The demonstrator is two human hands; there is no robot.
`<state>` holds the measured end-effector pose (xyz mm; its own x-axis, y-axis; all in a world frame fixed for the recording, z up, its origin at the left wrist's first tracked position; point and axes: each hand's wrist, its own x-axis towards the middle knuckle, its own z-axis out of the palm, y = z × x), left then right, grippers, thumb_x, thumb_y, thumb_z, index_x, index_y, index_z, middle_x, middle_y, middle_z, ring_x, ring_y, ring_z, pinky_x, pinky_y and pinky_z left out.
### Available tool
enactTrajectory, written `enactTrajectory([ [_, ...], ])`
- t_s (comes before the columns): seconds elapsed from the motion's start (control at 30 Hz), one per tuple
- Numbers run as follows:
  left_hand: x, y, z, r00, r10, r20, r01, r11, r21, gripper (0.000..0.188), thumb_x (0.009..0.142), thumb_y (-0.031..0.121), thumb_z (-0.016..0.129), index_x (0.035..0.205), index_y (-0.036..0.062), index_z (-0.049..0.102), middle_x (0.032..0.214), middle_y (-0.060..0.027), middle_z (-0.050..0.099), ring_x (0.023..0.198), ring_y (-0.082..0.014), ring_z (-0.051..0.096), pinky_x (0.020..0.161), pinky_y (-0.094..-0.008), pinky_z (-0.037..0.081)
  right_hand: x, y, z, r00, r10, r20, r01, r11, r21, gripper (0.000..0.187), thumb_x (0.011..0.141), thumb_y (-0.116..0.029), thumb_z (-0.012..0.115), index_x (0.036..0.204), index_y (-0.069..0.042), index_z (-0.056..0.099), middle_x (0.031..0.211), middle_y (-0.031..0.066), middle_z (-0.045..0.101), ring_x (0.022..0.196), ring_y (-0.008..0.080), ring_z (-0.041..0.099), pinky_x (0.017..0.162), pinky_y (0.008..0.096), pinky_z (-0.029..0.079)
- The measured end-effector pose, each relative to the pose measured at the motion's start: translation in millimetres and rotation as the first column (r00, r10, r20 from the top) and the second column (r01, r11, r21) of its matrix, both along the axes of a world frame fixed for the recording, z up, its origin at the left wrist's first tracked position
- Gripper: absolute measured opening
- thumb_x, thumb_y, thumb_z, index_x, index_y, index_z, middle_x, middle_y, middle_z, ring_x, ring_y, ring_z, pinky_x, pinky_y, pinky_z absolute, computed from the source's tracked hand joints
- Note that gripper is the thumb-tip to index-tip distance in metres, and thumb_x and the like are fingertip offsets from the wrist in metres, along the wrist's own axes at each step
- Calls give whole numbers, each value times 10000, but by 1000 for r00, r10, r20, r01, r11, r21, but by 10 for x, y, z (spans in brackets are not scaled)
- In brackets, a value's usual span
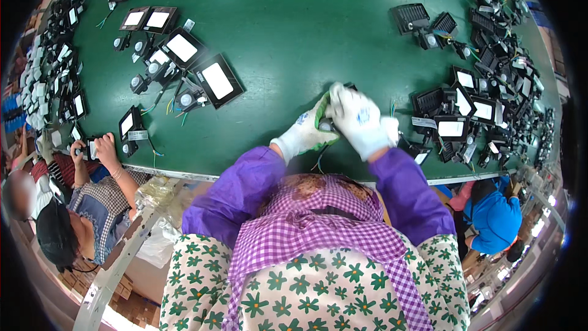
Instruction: Wiping and cleaning small LED floodlight housings on a production line.
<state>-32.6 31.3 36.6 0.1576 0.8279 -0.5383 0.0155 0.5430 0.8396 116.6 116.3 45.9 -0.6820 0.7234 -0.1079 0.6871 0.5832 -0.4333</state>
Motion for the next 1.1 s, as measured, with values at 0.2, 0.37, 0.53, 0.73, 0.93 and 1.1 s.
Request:
enactTrajectory([
  [0.2,-113,19,86,995,21,95,-9,992,-128,931,730,114,763,1528,57,286,1021,-47,652,740,-94,557,609,-273,501,-487,616,-97,989,-141,40,144,986,-83,247,969,-268,484,1146,-131,587,997,143,689,923,360,654,819,462,510],
  [0.37,-549,139,122,904,19,427,116,950,-289,967,832,132,726,1583,61,120,714,-3,581,532,-74,477,435,-229,354,326,666,-92,965,-262,9,261,957,-127,307,949,-306,513,1185,-114,559,1060,164,686,1000,365,646,827,442,491],
  [0.53,-609,186,150,924,-28,381,150,943,-296,951,827,107,726,1581,75,147,686,7,564,526,-72,474,434,-234,356,500,554,158,976,-133,175,108,984,144,308,910,-282,590,1152,-95,554,1043,155,643,964,386,616,815,481,472],
  [0.73,-555,150,49,959,-111,261,171,960,-221,891,807,80,738,1566,155,276,674,39,541,534,-54,460,445,-242,369,139,350,558,928,-372,-16,338,860,-382,353,939,-278,607,1164,-12,551,1095,202,685,1031,388,647,825,401,501],
  [0.93,-515,202,162,964,-178,196,201,974,-104,853,811,106,740,1549,144,314,674,59,530,558,-41,460,472,-237,382,255,558,224,913,-382,140,263,290,-920,346,988,-381,580,910,-50,645,705,-1,585,536,62,465,473,259,388],
  [1.1,-532,262,195,962,-213,170,235,964,-122,865,804,125,747,1549,124,308,722,60,548,599,-37,473,495,-229,394,96,788,41,919,-272,286,361,286,-888,316,975,-316,598,821,-41,617,655,-6,532,531,91,497,476,268,408],
])
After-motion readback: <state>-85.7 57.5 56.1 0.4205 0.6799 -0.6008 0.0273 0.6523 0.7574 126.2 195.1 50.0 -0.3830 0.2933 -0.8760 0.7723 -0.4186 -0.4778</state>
